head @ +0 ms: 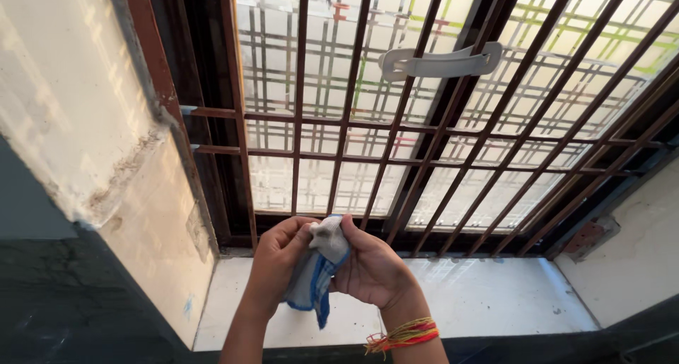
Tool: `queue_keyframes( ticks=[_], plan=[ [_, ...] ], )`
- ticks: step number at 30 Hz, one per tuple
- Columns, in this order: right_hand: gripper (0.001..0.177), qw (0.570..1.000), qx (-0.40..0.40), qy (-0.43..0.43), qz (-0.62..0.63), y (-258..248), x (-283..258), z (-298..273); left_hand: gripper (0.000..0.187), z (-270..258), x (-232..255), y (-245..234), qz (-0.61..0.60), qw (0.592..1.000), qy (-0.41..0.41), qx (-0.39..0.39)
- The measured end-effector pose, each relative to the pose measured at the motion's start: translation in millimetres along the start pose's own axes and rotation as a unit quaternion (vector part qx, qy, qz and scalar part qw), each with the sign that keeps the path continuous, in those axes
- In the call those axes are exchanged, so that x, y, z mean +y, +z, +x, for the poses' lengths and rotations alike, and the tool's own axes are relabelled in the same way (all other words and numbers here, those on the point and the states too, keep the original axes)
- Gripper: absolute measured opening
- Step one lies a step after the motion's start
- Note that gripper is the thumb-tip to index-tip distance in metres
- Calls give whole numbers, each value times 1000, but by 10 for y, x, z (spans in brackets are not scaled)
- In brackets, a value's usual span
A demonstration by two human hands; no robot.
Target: The person wipes the lower and side sections of a metal window grille and the adjacent window sill using a cloth. The person repeatedly folds the cloth and scrubs the metal bars and sill surface.
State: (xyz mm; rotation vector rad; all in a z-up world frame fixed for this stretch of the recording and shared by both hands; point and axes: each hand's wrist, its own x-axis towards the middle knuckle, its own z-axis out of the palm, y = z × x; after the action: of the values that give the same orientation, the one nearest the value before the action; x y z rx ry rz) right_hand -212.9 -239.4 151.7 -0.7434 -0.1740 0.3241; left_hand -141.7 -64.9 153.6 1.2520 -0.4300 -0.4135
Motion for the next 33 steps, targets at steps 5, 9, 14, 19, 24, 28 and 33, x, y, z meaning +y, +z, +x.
queue_keyframes(
  ticks=[5, 9, 14, 19, 24, 28, 33],
  plan=[
    [46, 990, 122, 5, -65, 43, -259, -164, 26, 62, -20, 81, 13, 997, 74, 14],
    [39, 952, 247, -59, -170, -55, -398, -249, 25, 40, 60, 176, 17, 996, 66, 50],
    [37, 967, 184, -138, -108, -5, -516, -347, 24, 31, 239, 363, -17, 999, 5, 49],
    [41, 962, 233, -121, -75, 267, -597, -405, 27, 89, 297, 432, -7, 998, 45, 31],
    [37, 974, 182, -127, -46, 229, -601, -448, 37, 116, 361, 527, -31, 999, 14, -22],
    [35, 973, 184, -129, -50, 183, -630, -473, 45, 129, 390, 599, 33, 997, -55, -37],
    [28, 974, 165, -129, -80, 110, -702, -577, 35, 231, 308, 720, 22, 996, -50, -74]
  ],
)
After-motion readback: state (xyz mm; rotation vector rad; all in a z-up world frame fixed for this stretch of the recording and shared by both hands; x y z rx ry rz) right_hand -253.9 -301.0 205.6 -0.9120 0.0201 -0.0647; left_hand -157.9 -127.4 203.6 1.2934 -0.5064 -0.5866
